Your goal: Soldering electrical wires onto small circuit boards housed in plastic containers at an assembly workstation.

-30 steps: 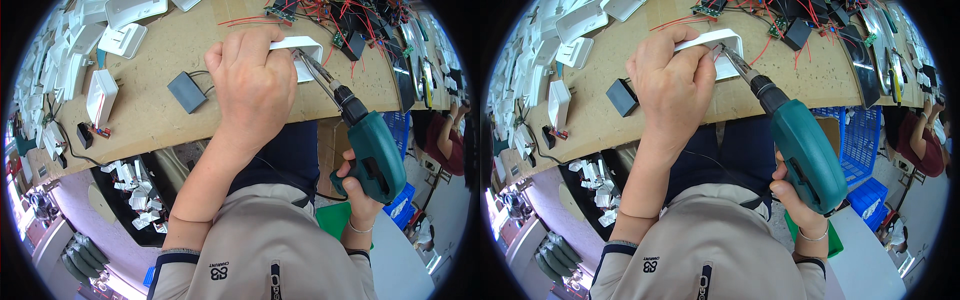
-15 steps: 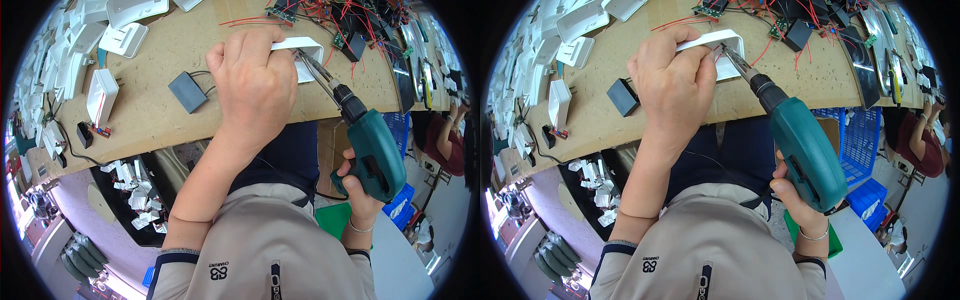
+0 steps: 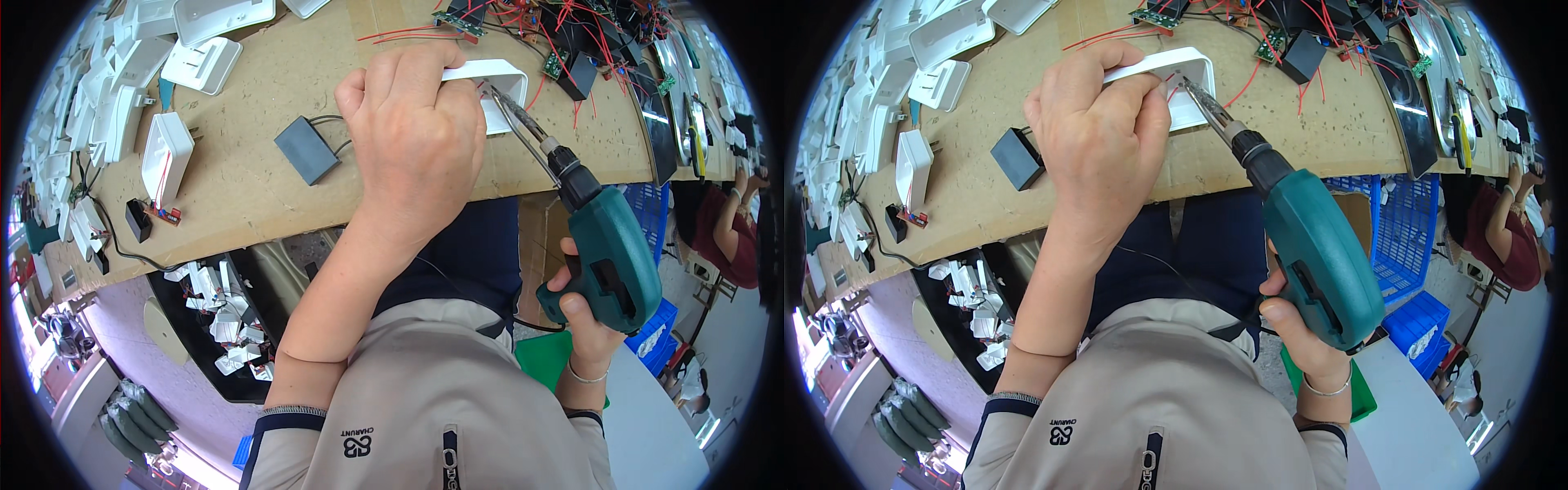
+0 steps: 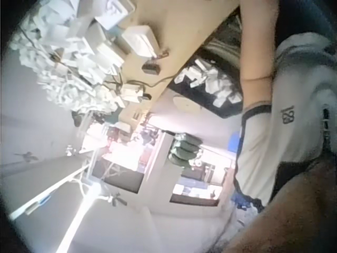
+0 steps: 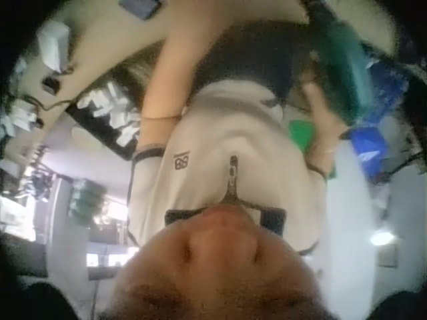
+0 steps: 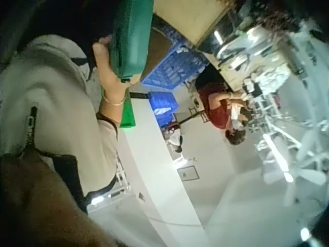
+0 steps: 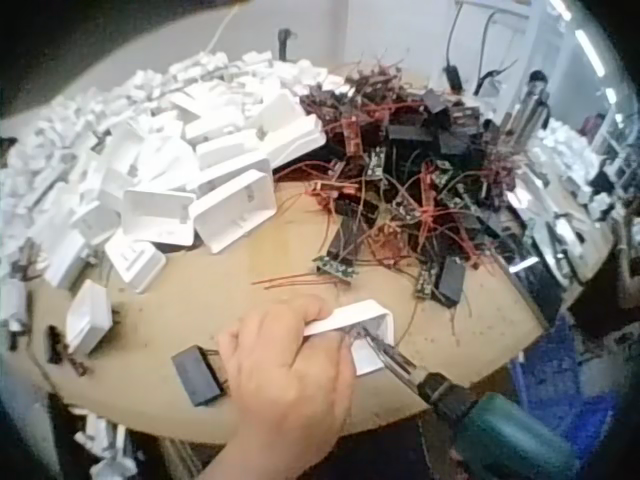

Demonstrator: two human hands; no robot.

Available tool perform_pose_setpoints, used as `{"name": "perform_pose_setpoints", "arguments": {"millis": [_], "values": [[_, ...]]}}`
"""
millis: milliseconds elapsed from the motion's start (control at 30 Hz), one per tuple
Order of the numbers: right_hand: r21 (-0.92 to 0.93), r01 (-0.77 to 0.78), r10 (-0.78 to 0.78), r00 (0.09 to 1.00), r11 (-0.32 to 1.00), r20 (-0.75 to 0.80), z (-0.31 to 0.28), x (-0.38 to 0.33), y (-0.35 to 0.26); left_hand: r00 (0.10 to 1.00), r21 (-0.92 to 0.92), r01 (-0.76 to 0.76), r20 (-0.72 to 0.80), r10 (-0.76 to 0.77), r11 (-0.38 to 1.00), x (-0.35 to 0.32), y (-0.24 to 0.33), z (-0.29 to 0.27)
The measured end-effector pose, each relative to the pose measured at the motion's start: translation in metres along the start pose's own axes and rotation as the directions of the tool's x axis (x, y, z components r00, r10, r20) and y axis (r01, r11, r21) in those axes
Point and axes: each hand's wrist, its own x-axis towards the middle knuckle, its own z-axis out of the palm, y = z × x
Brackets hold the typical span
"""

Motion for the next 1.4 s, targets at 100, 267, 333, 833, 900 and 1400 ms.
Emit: {"name": "perform_pose_setpoints", "arguments": {"millis": [100,267,333,833,900,1400], "values": [[0.022,-0.032,0.032,0.999,0.999,0.006,-0.002,-0.003,0.0,1.0,-0.003,0.001,-0.002,-0.001,1.0,0.0,0.0,0.0],[0.058,0.037,-0.038,0.999,0.998,0.004,-0.004,-0.006,0.002,1.0,-0.011,0.005,-0.003,-0.005,1.0,0.0,0.0,0.001],[0.06,0.046,-0.045,0.999,0.997,-0.024,-0.005,-0.007,0.002,0.999,-0.035,0.034,0.011,-0.034,0.999,0.0,0.0,0.001],[0.259,0.006,0.011,0.998,0.966,-0.065,-0.015,-0.009,0.008,0.996,-0.067,0.074,0.06,-0.07,0.995,0.002,0.0,-0.003],[0.318,-0.003,0.02,0.998,0.948,-0.052,-0.019,-0.01,0.014,0.995,-0.06,0.076,0.065,-0.072,0.995,0.002,0.0,-0.004],[0.725,-0.086,0.041,0.996,0.683,0.08,-0.032,-0.008,0.039,0.997,-0.012,0.072,0.035,-0.072,0.997,0.005,0.002,-0.004]]}}
